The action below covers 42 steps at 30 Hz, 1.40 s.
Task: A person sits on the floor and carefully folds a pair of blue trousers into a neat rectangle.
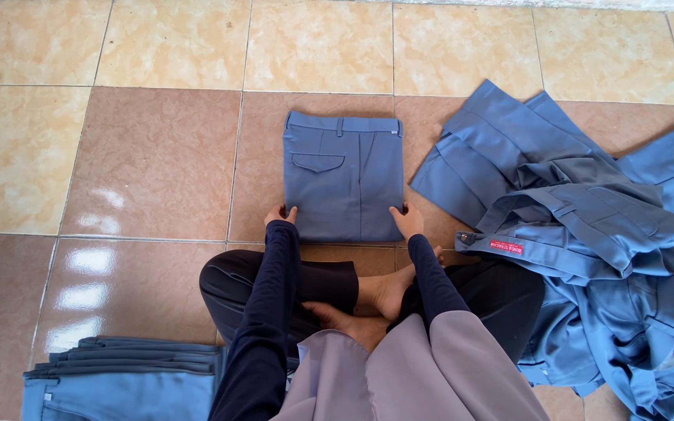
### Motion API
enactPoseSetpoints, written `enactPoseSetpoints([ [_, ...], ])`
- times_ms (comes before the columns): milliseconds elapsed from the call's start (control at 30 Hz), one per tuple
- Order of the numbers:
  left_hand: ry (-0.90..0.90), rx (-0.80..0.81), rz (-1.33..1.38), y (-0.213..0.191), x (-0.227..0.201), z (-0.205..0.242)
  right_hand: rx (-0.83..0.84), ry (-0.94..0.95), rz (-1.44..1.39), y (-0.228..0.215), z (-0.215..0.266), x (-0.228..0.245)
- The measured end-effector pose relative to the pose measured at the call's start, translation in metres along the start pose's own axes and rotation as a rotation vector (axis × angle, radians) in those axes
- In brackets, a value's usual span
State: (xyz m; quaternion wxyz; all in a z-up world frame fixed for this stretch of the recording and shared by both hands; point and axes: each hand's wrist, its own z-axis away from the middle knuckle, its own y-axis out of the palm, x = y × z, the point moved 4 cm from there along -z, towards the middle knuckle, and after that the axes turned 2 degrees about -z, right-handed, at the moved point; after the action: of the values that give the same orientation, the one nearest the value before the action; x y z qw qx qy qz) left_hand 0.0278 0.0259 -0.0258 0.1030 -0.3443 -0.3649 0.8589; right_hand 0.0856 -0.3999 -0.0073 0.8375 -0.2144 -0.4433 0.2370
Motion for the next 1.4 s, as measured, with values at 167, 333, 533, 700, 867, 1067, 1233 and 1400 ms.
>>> enactPoseSetpoints([
  [167,-0.008,0.090,0.036,0.002,-0.003,0.007,0.060,0.013,0.011,-0.006,0.027,0.033],
  [333,0.025,0.200,-0.050,0.002,-0.003,0.015,0.099,0.094,-0.121,0.001,0.022,0.004],
  [533,0.026,0.167,-0.085,0.003,-0.004,0.001,0.108,0.082,-0.140,-0.013,0.044,0.023],
  [700,0.010,0.111,-0.017,0.011,-0.007,-0.017,0.178,0.210,-0.482,-0.039,0.106,0.105],
  [867,-0.032,0.191,-0.012,0.043,-0.017,-0.032,0.269,0.327,-0.706,-0.023,0.092,0.087],
  [1067,-0.089,0.151,-0.077,0.055,-0.015,-0.024,0.297,0.402,-0.740,-0.003,0.062,0.039],
  [1233,-0.061,0.089,0.019,0.057,-0.017,-0.020,0.280,0.408,-0.705,-0.010,0.057,0.041],
  [1400,0.051,0.075,0.283,0.048,-0.039,-0.006,0.174,0.304,-0.691,-0.039,0.071,0.081],
])
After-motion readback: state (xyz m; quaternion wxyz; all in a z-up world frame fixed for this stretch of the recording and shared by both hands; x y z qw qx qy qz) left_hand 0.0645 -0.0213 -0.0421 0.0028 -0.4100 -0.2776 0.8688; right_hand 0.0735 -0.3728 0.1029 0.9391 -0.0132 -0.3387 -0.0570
